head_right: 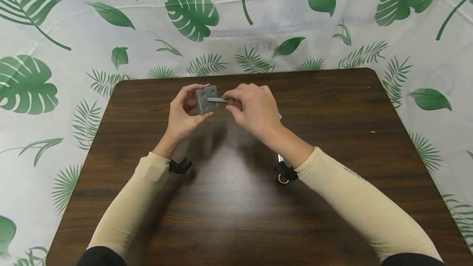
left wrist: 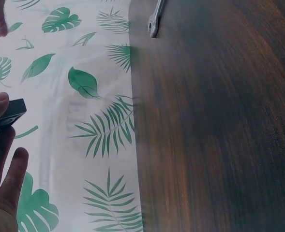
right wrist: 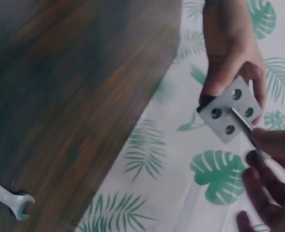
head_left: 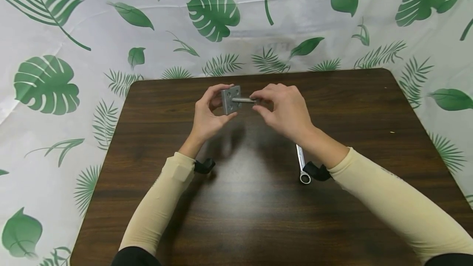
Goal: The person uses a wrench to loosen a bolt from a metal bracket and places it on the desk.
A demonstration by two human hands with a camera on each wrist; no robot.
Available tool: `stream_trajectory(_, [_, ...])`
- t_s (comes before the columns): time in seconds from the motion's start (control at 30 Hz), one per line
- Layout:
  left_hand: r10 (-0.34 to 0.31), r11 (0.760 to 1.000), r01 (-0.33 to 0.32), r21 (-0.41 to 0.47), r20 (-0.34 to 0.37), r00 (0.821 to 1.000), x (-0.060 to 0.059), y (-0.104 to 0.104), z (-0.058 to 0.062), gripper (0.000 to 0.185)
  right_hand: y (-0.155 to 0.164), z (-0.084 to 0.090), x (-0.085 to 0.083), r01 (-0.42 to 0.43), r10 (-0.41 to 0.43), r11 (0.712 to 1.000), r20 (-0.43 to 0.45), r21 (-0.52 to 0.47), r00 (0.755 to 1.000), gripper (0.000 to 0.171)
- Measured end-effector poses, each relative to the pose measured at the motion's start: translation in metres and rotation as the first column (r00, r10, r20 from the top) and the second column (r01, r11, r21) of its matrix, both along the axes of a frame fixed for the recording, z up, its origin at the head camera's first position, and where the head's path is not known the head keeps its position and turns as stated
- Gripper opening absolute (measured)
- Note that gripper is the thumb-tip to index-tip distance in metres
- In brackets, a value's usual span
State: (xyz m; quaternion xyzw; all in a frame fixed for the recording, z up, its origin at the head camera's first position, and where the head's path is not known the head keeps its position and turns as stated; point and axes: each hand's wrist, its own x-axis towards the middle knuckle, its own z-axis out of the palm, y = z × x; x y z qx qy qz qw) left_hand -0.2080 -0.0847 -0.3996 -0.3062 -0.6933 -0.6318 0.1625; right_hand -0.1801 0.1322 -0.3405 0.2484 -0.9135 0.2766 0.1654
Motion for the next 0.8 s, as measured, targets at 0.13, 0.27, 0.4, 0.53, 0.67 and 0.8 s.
stream_trajectory(0.13, [0.0, 1.0, -0.001, 0.001, 0.006, 1.0, 0.0001, 0.0003, 0.0013, 0.066, 0.0008, -0.0045, -0.002, -0.055, 0.066, 0.997, -0.25, 0.05, 0.966, 0.016])
stream_trajectory(0.27, [-0.004, 1.0, 0.004, 0.006, 0.0, 1.0, -0.0002, 0.0, 0.003, 0.067, 0.0014, -0.0066, -0.0025, -0.052, 0.061, 0.998, -0.268, 0.044, 0.962, 0.023])
stream_trajectory(0.4, [-0.005, 1.0, 0.005, 0.006, -0.002, 1.0, -0.0001, -0.0002, 0.0032, 0.066, 0.0008, -0.0037, -0.0001, 0.052, -0.05, 0.998, -0.077, 0.025, 0.996, 0.036])
stream_trajectory(0.53, [-0.008, 1.0, 0.008, -0.001, 0.002, 1.0, 0.0002, 0.0002, 0.0032, 0.066, 0.0003, 0.0003, 0.0017, 0.112, -0.11, 0.994, 0.145, -0.012, 0.983, 0.033])
stream_trajectory(0.67, [-0.004, 1.0, 0.004, -0.004, 0.013, 1.0, 0.001, 0.0005, 0.0032, 0.066, 0.0015, -0.0009, 0.0007, 0.04, -0.04, 0.999, 0.054, -0.012, 0.998, 0.018])
stream_trajectory(0.8, [-0.004, 1.0, 0.004, -0.003, 0.012, 1.0, 0.0009, 0.0006, 0.0038, 0.066, 0.003, -0.0053, -0.0012, -0.032, 0.039, 0.999, -0.198, 0.04, 0.979, 0.019])
